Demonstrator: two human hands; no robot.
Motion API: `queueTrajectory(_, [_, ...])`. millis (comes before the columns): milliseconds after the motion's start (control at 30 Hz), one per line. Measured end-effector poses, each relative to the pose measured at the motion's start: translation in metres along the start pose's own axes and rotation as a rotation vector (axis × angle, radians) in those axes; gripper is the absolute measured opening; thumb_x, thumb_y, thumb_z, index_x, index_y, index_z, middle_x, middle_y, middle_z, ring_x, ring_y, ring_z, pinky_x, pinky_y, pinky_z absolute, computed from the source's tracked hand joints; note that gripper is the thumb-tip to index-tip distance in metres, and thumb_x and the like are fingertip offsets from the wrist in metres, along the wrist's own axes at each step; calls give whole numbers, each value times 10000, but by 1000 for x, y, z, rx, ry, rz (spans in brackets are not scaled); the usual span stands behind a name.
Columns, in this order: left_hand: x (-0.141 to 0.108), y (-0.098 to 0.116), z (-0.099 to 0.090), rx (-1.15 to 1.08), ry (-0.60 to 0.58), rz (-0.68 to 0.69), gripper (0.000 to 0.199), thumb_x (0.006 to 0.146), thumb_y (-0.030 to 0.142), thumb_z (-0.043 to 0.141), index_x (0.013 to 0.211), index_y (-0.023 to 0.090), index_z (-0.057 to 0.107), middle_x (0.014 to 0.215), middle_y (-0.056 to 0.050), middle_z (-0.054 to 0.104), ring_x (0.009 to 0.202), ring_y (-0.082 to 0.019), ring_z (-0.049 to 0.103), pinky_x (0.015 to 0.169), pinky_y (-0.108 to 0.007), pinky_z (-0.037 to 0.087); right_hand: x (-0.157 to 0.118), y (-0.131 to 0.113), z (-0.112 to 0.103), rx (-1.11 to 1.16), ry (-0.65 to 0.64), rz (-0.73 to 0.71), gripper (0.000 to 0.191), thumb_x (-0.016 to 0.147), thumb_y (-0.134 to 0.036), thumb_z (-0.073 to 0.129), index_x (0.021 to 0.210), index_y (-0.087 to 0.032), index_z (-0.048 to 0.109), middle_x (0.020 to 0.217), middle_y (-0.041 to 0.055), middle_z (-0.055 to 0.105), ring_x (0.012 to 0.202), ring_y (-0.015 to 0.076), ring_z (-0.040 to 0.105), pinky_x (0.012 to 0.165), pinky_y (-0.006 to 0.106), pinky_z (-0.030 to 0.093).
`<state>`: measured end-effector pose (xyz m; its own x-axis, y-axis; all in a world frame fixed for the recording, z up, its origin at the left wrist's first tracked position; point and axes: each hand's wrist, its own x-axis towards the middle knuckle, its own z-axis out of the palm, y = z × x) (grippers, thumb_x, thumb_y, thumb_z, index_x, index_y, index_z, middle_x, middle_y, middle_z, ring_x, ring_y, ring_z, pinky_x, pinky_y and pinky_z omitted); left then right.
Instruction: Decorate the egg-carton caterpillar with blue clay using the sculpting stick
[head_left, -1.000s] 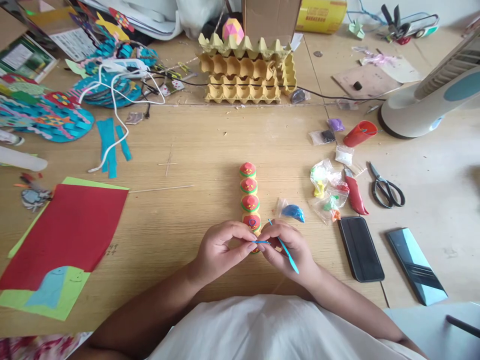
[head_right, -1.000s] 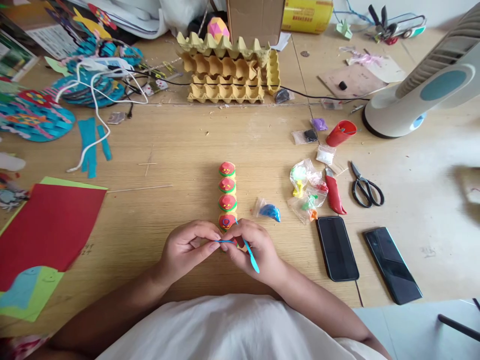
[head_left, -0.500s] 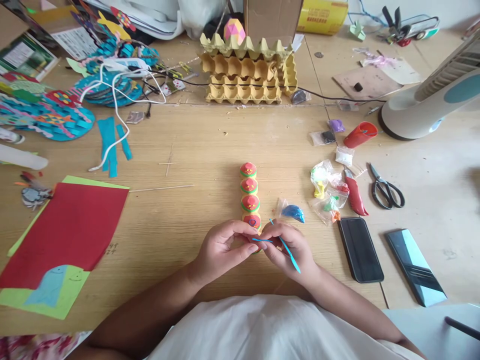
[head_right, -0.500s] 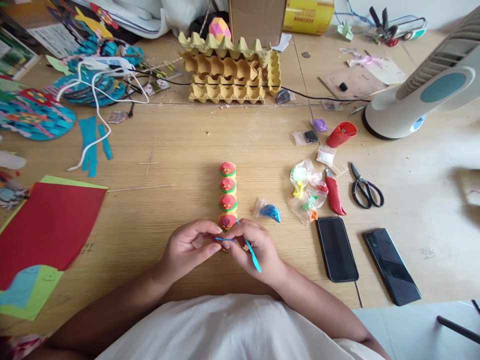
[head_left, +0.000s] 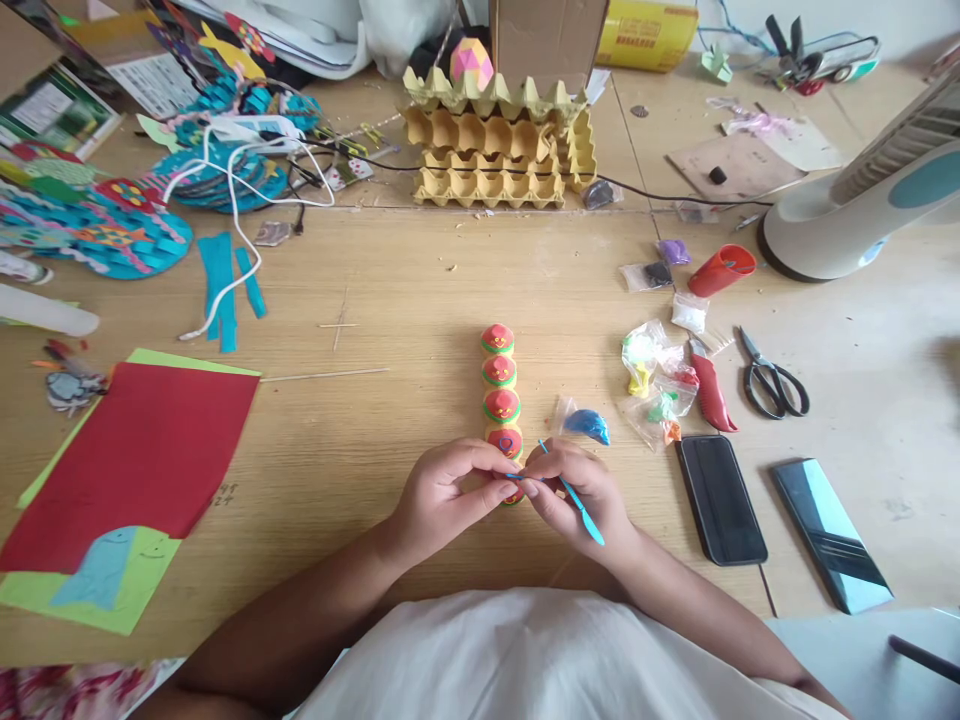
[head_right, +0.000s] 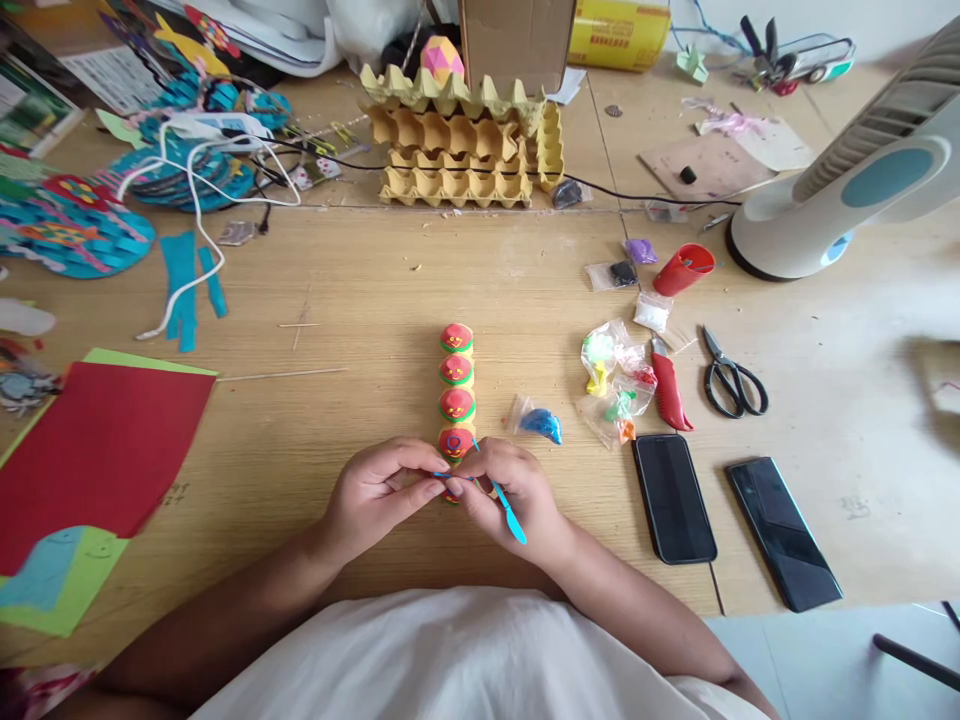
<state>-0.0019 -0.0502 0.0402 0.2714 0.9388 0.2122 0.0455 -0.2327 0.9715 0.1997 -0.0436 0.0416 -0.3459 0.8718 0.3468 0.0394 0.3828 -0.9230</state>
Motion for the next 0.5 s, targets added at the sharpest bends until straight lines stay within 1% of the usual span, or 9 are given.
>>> queueTrajectory(233, [2, 3, 0, 41, 13, 26, 99, 893, 114, 748, 919, 209, 739, 870, -3, 781, 802, -119, 729, 745, -198, 590, 3, -5, -3, -31, -25, -4, 191, 1021, -268, 610, 855, -204, 681, 707, 16, 670, 639, 138, 588, 615, 268, 462])
queueTrajectory(367, [3, 4, 0, 54, 39, 31, 80, 888, 142, 760, 936, 203, 739, 871, -21, 777, 811, -139, 729, 743, -222, 590, 3, -4, -2, -26, -45, 4, 178, 1025, -260, 602, 877, -205, 685, 725, 22, 683, 650, 141, 604, 630, 269, 483])
queueTrajectory(500, [3, 2, 1, 52, 35, 47, 104, 869, 160, 786, 951, 204, 739, 877, -28, 771, 804, -142, 725, 733, -224, 592, 2, -3, -1, -21, -31, 12, 152, 1008, -229, 621, 870, -212, 683, 719, 21, 688, 642, 143, 607, 622, 272, 485])
